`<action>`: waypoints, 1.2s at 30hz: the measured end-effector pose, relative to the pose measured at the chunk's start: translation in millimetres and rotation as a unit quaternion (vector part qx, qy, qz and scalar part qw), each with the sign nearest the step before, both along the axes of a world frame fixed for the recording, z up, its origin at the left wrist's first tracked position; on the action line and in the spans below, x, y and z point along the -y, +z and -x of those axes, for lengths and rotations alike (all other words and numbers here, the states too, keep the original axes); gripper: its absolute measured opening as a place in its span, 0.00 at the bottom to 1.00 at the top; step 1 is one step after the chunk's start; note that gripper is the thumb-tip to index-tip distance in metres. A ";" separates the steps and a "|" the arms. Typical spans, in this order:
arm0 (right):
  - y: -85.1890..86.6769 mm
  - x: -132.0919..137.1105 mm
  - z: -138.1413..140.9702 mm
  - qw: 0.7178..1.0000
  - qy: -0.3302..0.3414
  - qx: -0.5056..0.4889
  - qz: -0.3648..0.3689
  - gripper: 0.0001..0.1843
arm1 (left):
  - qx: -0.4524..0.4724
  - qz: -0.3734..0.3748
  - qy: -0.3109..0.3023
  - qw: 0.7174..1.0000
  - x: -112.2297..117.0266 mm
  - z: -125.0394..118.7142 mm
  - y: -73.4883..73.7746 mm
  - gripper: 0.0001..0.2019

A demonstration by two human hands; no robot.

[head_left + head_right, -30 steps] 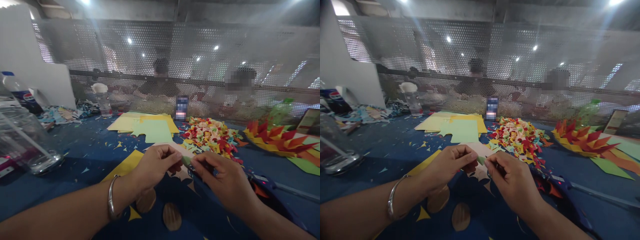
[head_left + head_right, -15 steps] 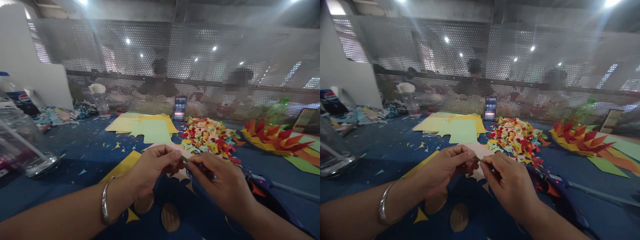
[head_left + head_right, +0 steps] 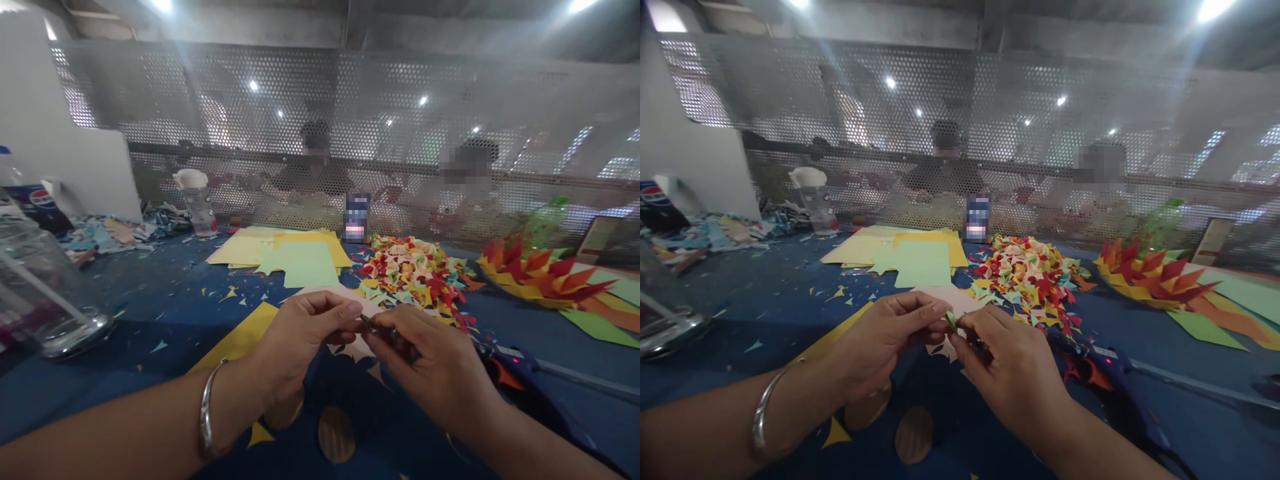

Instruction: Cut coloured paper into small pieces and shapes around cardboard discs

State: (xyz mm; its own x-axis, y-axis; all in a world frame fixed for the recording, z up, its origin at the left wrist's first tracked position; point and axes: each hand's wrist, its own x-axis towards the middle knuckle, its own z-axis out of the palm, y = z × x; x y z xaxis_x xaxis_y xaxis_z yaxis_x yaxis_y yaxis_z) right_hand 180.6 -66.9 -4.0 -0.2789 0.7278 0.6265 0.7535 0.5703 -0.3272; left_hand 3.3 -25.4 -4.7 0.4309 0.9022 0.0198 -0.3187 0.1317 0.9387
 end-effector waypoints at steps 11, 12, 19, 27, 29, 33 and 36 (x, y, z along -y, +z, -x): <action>-1.0 2.0 -1.4 1.000 -0.005 0.001 0.010 0.06 | -0.021 -0.042 0.006 0.999 -0.9 -0.8 5.4 0.08; -0.9 1.9 -1.4 1.000 -0.007 -0.002 0.011 0.06 | -0.029 -0.048 0.004 0.998 -1.0 -0.5 6.1 0.08; -0.4 0.8 -1.0 0.999 -0.007 -0.017 0.033 0.07 | -0.081 -0.060 -0.016 0.995 -4.7 3.9 5.6 0.08; 1.5 3.1 -0.3 0.999 -0.001 -0.028 0.036 0.06 | -0.106 -0.116 -0.034 0.987 -6.5 6.4 2.8 0.09; 2.5 3.0 -0.1 0.999 -0.003 -0.026 0.037 0.07 | -0.103 -0.121 -0.033 0.987 -6.9 6.0 1.8 0.09; 2.1 1.7 -0.1 0.999 -0.001 -0.018 0.038 0.08 | -0.107 -0.129 -0.028 0.985 -8.9 5.4 -0.5 0.10; 0.5 0.9 -0.6 0.999 0.000 -0.014 0.042 0.08 | -0.103 -0.137 -0.030 0.985 -9.2 5.3 -1.6 0.10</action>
State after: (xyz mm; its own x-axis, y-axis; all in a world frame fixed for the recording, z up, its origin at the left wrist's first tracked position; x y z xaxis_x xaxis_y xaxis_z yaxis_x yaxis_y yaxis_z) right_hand 181.2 -67.9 -3.5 -0.2620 0.7777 0.5714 0.7426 0.5406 -0.3953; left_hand -2.0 -16.2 -6.3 0.5030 0.8483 0.1657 -0.1166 -0.1234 0.9855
